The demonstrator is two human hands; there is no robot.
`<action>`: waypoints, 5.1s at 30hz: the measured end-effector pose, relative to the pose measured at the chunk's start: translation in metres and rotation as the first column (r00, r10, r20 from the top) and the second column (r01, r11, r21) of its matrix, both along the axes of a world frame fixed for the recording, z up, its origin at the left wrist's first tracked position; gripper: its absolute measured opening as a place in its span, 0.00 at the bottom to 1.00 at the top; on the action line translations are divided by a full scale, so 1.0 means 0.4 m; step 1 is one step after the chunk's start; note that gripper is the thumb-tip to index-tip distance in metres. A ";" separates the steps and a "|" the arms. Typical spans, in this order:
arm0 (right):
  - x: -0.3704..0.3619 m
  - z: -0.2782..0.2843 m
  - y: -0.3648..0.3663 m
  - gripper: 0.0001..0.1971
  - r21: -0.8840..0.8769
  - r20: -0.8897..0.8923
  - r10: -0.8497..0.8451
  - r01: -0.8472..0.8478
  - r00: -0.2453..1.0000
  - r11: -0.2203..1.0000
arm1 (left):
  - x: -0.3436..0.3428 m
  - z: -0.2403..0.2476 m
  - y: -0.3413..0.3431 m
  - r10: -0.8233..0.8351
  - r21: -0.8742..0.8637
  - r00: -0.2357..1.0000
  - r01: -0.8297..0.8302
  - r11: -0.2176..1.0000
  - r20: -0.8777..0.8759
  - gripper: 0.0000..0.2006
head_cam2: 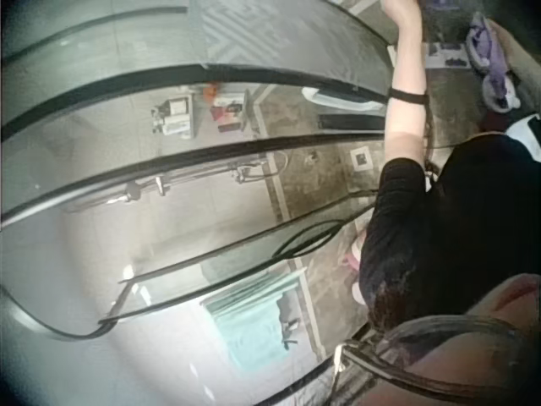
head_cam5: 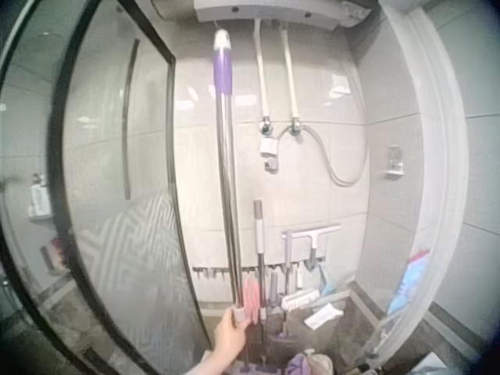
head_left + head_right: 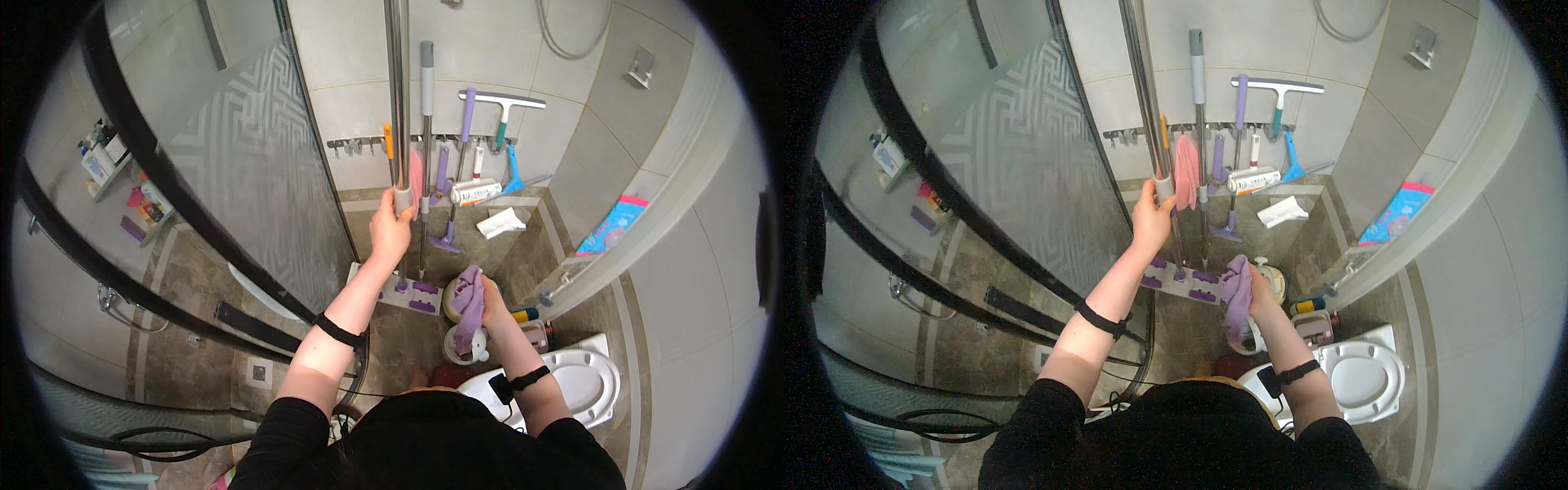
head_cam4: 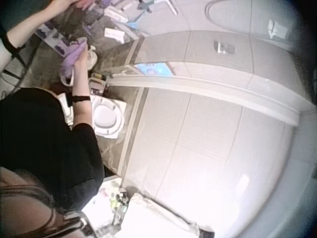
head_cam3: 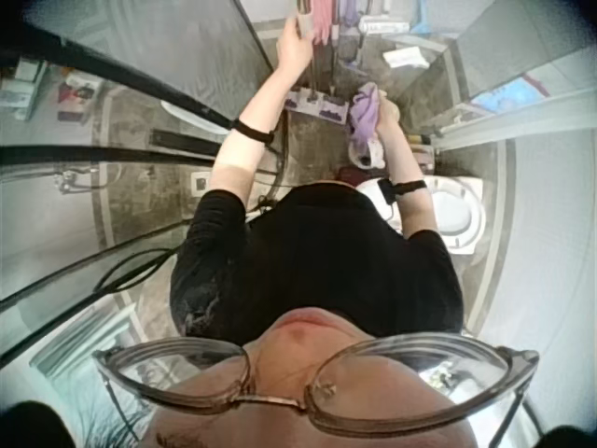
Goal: The person wipes a wall rack and cleaning tools with a cloth, then fills a baby bathtub in a shower stall with water and detergent, and scrubs the tub's interior and rim by hand with the cloth.
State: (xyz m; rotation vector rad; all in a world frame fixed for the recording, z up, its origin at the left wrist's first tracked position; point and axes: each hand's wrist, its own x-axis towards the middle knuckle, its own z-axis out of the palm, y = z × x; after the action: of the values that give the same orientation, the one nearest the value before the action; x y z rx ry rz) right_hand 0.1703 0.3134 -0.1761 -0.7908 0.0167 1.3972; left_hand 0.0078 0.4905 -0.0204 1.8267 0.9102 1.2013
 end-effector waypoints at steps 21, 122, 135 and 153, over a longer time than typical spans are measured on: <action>0.215 -0.182 0.040 0.36 -0.688 0.720 0.640 0.155 0.269 0.709 | 0.090 0.072 0.297 -0.227 -0.110 0.973 0.231 0.967 0.048 0.21; 0.208 0.124 0.587 0.17 0.060 0.779 -0.168 0.195 0.604 0.979 | 0.260 -0.263 0.559 0.617 0.023 0.731 -0.640 0.768 -0.290 0.43; 0.382 0.826 0.712 0.30 0.754 0.631 -0.772 0.175 0.077 0.633 | 0.351 -0.059 0.500 0.144 0.484 0.981 -0.190 0.854 0.132 0.25; 0.685 1.071 0.800 0.34 0.830 0.332 -0.153 0.211 -0.931 0.517 | 0.424 0.206 0.594 0.414 0.693 0.906 -0.244 0.679 -0.087 0.32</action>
State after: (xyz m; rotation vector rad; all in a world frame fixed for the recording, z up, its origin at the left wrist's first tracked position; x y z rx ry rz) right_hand 0.4444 0.6332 0.2522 -1.5083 -1.0078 -1.3111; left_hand 0.1774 0.7282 0.0618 2.5000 1.0627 1.7322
